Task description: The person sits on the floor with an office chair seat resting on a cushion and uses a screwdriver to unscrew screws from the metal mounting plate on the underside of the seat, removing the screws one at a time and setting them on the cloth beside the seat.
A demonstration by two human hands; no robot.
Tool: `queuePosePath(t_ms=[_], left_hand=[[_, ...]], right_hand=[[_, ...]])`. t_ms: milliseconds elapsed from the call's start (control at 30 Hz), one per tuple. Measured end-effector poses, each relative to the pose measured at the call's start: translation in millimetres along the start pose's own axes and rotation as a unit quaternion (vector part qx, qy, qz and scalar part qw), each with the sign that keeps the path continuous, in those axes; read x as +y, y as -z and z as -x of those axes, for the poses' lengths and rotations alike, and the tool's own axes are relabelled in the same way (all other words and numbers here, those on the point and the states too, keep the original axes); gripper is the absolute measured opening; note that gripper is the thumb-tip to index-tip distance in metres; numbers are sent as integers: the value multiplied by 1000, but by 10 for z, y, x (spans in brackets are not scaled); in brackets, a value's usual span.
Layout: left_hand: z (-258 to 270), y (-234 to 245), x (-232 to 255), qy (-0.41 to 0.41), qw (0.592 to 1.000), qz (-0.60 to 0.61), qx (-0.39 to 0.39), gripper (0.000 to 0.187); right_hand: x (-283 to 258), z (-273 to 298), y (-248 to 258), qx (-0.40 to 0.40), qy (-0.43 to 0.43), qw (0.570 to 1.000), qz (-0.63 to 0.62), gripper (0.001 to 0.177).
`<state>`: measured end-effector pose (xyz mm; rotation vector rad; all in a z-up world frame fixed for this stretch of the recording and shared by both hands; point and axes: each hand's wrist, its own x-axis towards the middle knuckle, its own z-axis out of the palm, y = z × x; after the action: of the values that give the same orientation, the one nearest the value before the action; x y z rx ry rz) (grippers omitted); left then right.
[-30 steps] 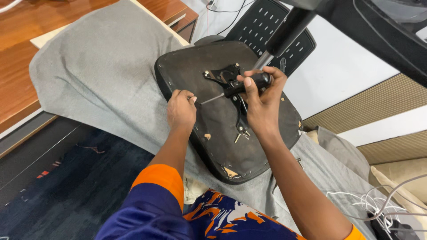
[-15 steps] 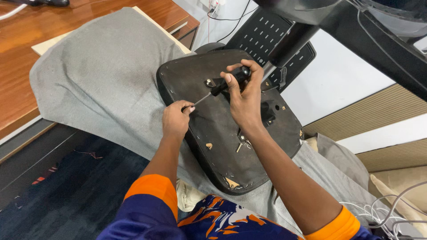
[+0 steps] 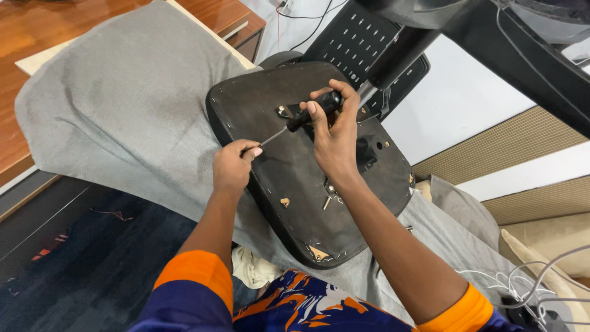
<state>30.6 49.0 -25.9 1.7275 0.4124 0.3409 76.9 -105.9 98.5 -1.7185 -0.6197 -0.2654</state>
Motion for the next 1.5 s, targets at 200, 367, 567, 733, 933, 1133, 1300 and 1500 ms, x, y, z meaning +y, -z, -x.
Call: queuePosePath(t_ms=[200,367,567,733,933,1133,1300,1500], left_hand=[[9,6,-40,-73,997,-30,20,15],[10,53,-53,-135,987,-89,7,17],[-42,124,11,-55,994,-72,-69,21],[-48,184,5,-70,992,-86,-67,21],[-40,164,38,-54,990,-113,-71,25],[5,112,190,9,987,-146,-66,25],[58,111,272,58,983,-168,-43,22],[98,16,256,47,987,-152,-33,18]], right_hand=[[-18,-11,-50,-5,15,998,54,45],[-59,-17,-137,4,30,995,90,46],[-108,13,-236,12,19,977,211,52],[-191,40,-267,-48,50,991,113,58],[-225,81,-362,-20,47,972,228,60],[-229,178,-365,0,74,971,225,53],[-256,164,-326,6,101,984,145,49],[-245,85,-160,14,139,966,218,45]])
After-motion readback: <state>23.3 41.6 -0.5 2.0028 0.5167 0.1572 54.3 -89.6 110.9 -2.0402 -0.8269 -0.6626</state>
